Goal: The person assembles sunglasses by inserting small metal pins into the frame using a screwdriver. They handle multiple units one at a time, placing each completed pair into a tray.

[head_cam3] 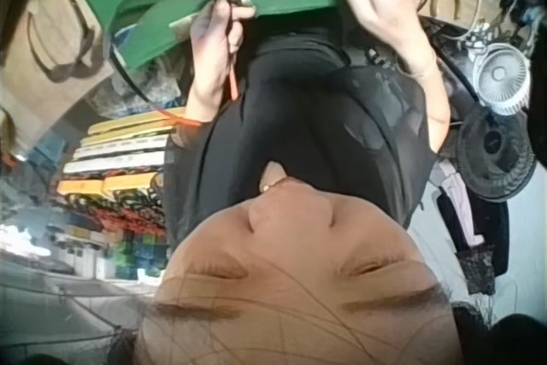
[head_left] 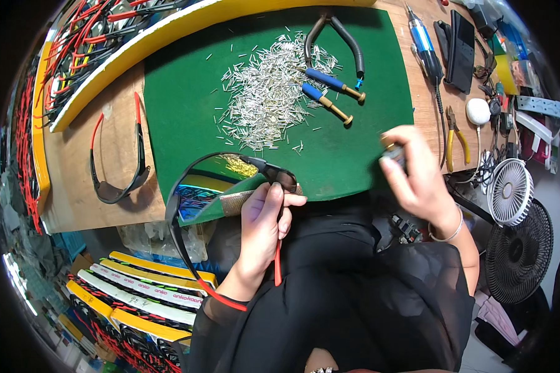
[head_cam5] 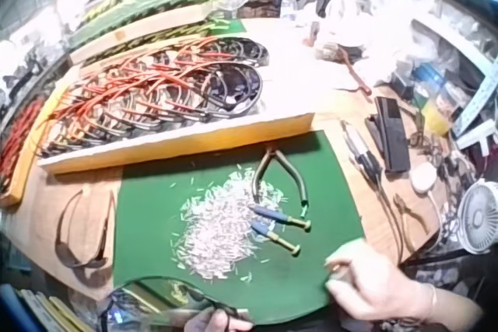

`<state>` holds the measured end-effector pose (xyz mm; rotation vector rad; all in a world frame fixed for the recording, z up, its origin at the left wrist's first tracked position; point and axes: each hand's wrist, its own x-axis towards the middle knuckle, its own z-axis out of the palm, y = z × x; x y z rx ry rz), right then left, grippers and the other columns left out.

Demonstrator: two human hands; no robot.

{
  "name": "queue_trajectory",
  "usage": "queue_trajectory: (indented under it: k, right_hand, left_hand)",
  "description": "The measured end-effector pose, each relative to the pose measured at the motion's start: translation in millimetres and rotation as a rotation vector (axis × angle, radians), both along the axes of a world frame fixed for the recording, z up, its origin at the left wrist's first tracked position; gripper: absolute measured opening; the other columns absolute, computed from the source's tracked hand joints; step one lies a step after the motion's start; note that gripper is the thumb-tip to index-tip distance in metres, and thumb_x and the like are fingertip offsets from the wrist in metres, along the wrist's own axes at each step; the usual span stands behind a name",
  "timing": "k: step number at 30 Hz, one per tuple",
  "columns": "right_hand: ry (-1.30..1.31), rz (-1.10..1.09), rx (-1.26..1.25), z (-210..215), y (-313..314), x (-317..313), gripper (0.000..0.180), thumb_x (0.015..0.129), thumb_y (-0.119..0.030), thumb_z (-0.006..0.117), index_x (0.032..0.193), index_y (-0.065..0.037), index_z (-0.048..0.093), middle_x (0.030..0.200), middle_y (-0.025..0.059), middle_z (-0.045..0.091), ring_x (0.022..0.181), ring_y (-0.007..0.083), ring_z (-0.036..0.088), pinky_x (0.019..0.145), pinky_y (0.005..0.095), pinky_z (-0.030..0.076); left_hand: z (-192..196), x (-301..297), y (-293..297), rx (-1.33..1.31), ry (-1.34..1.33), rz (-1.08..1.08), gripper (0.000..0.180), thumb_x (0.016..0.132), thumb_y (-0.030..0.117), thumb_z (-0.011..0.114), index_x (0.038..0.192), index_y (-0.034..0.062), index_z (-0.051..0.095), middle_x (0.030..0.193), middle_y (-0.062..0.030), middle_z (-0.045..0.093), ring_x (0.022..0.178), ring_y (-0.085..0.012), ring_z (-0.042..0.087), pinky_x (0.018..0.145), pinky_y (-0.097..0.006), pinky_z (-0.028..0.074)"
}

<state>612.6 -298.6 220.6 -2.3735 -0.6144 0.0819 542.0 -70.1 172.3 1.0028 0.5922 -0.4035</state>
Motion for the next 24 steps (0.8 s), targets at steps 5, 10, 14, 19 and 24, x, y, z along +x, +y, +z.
queue_trajectory:
  k: [5, 10, 14, 19, 24]
  right_hand:
    - [0.222, 0.166, -0.090, -22, 26, -10, 0.030, 0.081, -0.015, 0.055, 0.107, -0.002, 0.047, 0.086, 0.0143, 0.048, 0.067, 0.0268, 0.057, 0.059, 0.0337, 0.048]
    - [0.097, 0.246, -0.253, -16, 60, 6, 0.038, 0.080, -0.015, 0.056, 0.114, -0.002, 0.046, 0.084, 0.0128, 0.046, 0.058, 0.0239, 0.055, 0.049, 0.0309, 0.047]
    - [0.008, 0.278, -0.362, -27, 57, -4, 0.041, 0.080, -0.015, 0.056, 0.116, -0.001, 0.045, 0.084, 0.0128, 0.045, 0.061, 0.0226, 0.055, 0.049, 0.0308, 0.047]
    - [0.187, 0.160, -0.282, -10, 43, 0, 0.039, 0.079, -0.015, 0.057, 0.113, -0.002, 0.043, 0.087, 0.0141, 0.044, 0.067, 0.0271, 0.056, 0.054, 0.0336, 0.048]
    - [0.209, 0.136, -0.268, -11, 33, 4, 0.036, 0.078, -0.009, 0.056, 0.113, -0.006, 0.047, 0.085, 0.0129, 0.043, 0.064, 0.0266, 0.055, 0.053, 0.0333, 0.049]
  left_hand:
    - [1, 0, -1, -0.051, -0.022, -0.050, 0.027, 0.093, 0.026, 0.041, 0.086, 0.0010, 0.047, 0.078, -0.0099, 0.062, 0.041, -0.0024, 0.037, 0.036, -0.015, 0.029]
    - [-3, -2, 1, -0.051, -0.012, -0.010, 0.027, 0.093, 0.027, 0.042, 0.087, 0.0009, 0.047, 0.078, -0.0097, 0.062, 0.041, -0.0023, 0.037, 0.036, -0.015, 0.029]
    - [0, -2, 0, 0.009, 0.014, -0.045, 0.026, 0.094, 0.026, 0.040, 0.081, 0.0036, 0.045, 0.075, -0.0090, 0.061, 0.039, -0.0033, 0.035, 0.034, -0.016, 0.027]
    - [-1, -2, -2, 0.009, 0.015, -0.072, 0.023, 0.094, 0.022, 0.040, 0.080, 0.0047, 0.044, 0.075, -0.0102, 0.062, 0.038, -0.0033, 0.035, 0.035, -0.015, 0.027]
    - [0, -5, -4, -0.010, 0.068, -0.066, 0.023, 0.094, 0.023, 0.039, 0.082, 0.0042, 0.045, 0.075, -0.0097, 0.062, 0.039, -0.0033, 0.034, 0.035, -0.015, 0.027]
